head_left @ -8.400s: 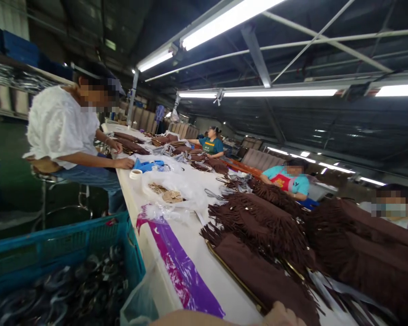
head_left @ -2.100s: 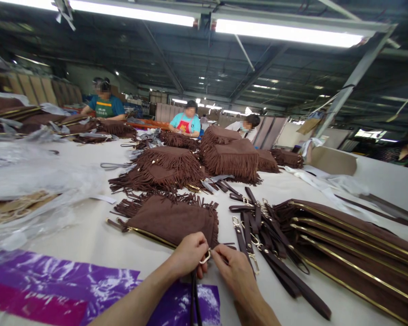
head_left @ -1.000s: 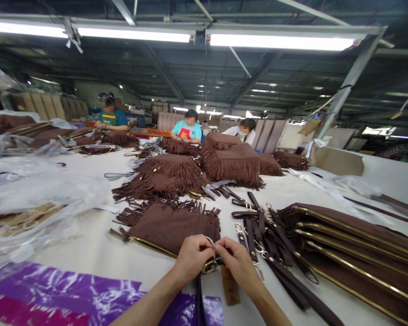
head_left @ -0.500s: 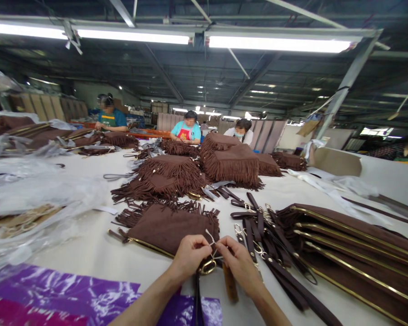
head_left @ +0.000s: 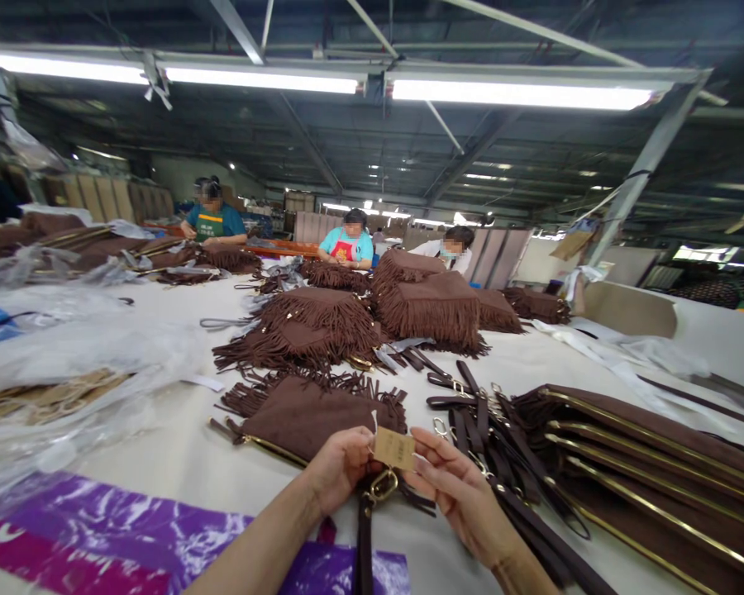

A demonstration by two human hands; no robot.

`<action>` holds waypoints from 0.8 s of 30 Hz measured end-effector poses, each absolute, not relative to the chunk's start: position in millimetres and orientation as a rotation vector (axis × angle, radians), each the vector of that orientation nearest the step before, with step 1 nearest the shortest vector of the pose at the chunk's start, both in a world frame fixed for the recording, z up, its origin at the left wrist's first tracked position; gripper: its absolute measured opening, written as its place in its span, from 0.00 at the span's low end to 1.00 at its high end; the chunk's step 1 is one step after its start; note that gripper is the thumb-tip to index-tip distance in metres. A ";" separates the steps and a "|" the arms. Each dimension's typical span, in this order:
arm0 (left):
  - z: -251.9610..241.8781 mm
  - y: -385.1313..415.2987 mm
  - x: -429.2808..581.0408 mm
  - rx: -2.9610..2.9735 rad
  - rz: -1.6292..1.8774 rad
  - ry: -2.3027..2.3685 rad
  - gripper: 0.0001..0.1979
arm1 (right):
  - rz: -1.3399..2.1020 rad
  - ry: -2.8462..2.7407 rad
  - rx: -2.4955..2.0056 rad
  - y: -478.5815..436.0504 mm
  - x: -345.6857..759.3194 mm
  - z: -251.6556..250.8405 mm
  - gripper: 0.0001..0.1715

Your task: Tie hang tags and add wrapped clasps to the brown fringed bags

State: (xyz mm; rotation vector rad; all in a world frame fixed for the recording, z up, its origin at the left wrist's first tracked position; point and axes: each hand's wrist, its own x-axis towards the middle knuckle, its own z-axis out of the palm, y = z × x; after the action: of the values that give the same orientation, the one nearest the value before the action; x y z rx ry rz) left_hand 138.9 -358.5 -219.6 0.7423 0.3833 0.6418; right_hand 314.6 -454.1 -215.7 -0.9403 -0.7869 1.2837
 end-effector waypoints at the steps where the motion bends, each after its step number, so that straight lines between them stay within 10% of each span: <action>1: -220.6 -358.1 138.9 0.724 0.650 0.368 0.09 | 1.189 -0.804 -1.005 -451.6 314.4 -219.7 0.28; 13: -219.2 -367.7 146.3 1.198 0.763 0.390 0.07 | 0.519 -1.375 -1.449 -450.4 304.0 -233.5 0.20; 18: -205.9 -379.4 138.6 1.976 0.949 0.472 0.11 | 0.526 -1.208 -1.530 -447.6 310.2 -232.4 0.31; 24: -168.8 -412.4 112.2 1.539 0.920 0.602 0.09 | 0.390 -1.039 -1.510 -459.1 327.5 -226.1 0.36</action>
State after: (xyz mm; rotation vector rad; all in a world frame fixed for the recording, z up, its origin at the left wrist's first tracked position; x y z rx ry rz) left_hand 112.2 -412.4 -168.8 1.5393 0.6024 0.9202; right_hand 327.5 -459.1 -226.1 -1.5096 -1.0386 0.3904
